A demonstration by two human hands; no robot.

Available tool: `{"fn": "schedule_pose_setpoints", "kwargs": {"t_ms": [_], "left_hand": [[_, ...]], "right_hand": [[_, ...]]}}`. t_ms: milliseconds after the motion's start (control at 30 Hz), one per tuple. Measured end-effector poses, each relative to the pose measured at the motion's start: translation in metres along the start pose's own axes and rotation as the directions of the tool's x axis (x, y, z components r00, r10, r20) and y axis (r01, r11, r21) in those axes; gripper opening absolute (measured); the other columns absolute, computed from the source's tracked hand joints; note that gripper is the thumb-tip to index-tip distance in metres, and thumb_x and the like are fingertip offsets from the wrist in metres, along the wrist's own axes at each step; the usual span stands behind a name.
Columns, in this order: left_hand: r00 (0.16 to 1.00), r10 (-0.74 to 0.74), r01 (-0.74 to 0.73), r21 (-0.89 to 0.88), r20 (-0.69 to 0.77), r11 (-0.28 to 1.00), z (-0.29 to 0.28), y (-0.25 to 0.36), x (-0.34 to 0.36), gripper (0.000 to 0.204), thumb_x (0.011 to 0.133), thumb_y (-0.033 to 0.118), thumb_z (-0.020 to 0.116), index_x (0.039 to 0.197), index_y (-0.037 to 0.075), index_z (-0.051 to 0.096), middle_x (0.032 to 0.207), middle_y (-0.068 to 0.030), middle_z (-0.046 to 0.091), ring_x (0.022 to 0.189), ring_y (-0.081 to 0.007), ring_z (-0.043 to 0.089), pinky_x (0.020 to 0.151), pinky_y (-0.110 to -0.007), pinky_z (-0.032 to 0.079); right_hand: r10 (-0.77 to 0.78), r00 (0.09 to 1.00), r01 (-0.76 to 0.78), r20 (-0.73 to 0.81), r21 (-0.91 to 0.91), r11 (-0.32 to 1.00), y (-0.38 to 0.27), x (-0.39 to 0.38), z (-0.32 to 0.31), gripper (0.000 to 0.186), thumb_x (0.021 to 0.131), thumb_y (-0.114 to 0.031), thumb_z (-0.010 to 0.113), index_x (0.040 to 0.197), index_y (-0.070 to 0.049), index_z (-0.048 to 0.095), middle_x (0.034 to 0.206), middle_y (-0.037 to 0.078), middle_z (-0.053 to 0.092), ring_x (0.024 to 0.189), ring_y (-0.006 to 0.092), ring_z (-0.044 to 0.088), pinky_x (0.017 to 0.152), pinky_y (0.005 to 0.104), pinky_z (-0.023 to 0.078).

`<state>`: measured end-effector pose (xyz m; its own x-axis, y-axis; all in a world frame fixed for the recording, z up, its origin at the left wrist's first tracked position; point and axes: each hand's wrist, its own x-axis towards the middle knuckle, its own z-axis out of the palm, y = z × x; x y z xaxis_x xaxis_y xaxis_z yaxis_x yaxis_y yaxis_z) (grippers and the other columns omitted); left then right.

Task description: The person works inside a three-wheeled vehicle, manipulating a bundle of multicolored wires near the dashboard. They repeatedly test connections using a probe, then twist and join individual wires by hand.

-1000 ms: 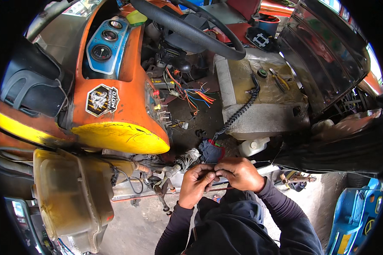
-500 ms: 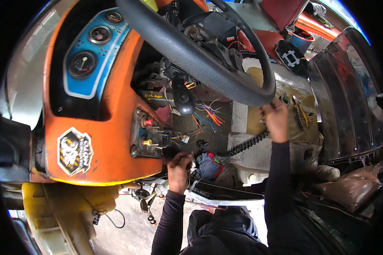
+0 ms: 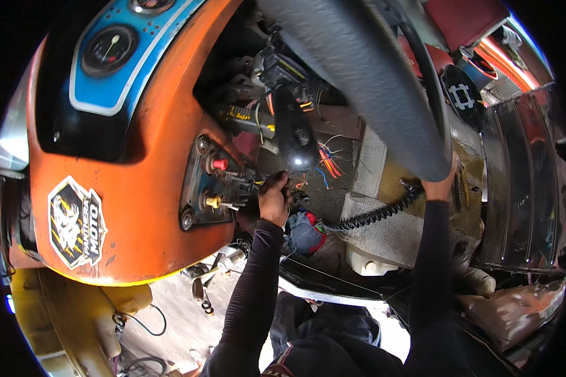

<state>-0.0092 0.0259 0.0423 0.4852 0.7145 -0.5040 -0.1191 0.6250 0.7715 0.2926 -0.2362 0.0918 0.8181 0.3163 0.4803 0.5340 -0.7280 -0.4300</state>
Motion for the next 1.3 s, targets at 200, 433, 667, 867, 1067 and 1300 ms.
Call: {"fn": "schedule_pose_setpoints", "kwargs": {"t_ms": [200, 433, 667, 867, 1067, 1300], "left_hand": [[1.0, 0.009, -0.012, -0.142, -0.021, 0.99, 0.002, -0.004, -0.03, 0.009, 0.096, 0.013, 0.068, 0.103, 0.008, 0.07, 0.079, 0.0017, 0.061, 0.06, -0.008, 0.047, 0.051, -0.023, 0.033], [0.98, -0.193, 0.185, -0.129, -0.05, 0.974, -0.005, -0.077, -0.076, 0.006, 0.096, 0.012, 0.071, 0.096, 0.012, 0.065, 0.074, 0.0047, 0.056, 0.055, -0.0045, 0.044, 0.047, -0.022, 0.031], [0.991, 0.032, -0.05, 0.132, 0.133, 0.99, 0.017, -0.057, -0.109, 0.011, 0.098, 0.02, 0.069, 0.101, 0.01, 0.065, 0.081, 0.0016, 0.059, 0.06, -0.0079, 0.048, 0.05, -0.023, 0.035], [0.998, -0.048, 0.048, -0.009, 0.028, 0.999, 0.008, -0.014, -0.111, 0.011, 0.1, 0.023, 0.066, 0.104, 0.013, 0.068, 0.081, 0.0034, 0.057, 0.063, -0.0059, 0.047, 0.055, -0.022, 0.037], [0.996, -0.071, 0.067, -0.086, -0.045, 0.994, -0.014, -0.025, -0.081, 0.002, 0.097, 0.013, 0.068, 0.099, 0.013, 0.069, 0.079, 0.0029, 0.062, 0.059, -0.0071, 0.049, 0.05, -0.022, 0.036], [1.0, -0.012, 0.011, -0.233, -0.004, 0.972, 0.0, -0.014, -0.053, 0.005, 0.098, 0.011, 0.064, 0.101, 0.007, 0.066, 0.082, -0.0017, 0.062, 0.063, -0.0116, 0.051, 0.053, -0.028, 0.038]], "right_hand": [[0.098, 0.98, -0.099, 0.172, -0.003, 0.995, -0.011, -0.024, -0.02, 0.04, 0.088, -0.009, 0.073, 0.124, 0.002, 0.059, 0.121, 0.024, 0.063, 0.109, 0.0408, 0.064, 0.094, 0.0492, 0.05], [0.03, 0.858, -0.471, 0.513, 0.761, 0.445, -0.024, -0.01, -0.028, 0.033, 0.092, -0.009, 0.074, 0.118, 0.009, 0.064, 0.114, 0.007, 0.071, 0.102, 0.014, 0.063, 0.094, 0.0329, 0.049], [-0.318, 0.704, -0.487, 0.635, 0.758, 0.434, -0.059, -0.016, 0.006, 0.023, 0.104, -0.021, 0.059, 0.109, 0.001, 0.062, 0.096, 0.014, 0.07, 0.075, 0.022, 0.069, 0.067, 0.0375, 0.056], [-0.104, 0.539, -0.814, 0.836, 0.549, 0.19, -0.107, -0.003, -0.001, 0.024, 0.103, -0.02, 0.06, 0.112, 0.002, 0.061, 0.102, 0.015, 0.065, 0.073, 0.0222, 0.068, 0.06, 0.0418, 0.061], [-0.148, 0.523, -0.819, 0.839, 0.543, 0.187, -0.09, -0.014, 0.014, 0.025, 0.095, -0.01, 0.069, 0.11, 0.01, 0.063, 0.099, 0.017, 0.068, 0.071, 0.0237, 0.069, 0.058, 0.0405, 0.061], [-0.208, 0.535, -0.831, 0.819, 0.555, 0.046, -0.067, -0.018, 0.018, 0.039, 0.098, -0.009, 0.055, 0.133, 0.007, 0.06, 0.101, 0.012, 0.062, 0.07, 0.0185, 0.058, 0.058, 0.035, 0.049]]}}
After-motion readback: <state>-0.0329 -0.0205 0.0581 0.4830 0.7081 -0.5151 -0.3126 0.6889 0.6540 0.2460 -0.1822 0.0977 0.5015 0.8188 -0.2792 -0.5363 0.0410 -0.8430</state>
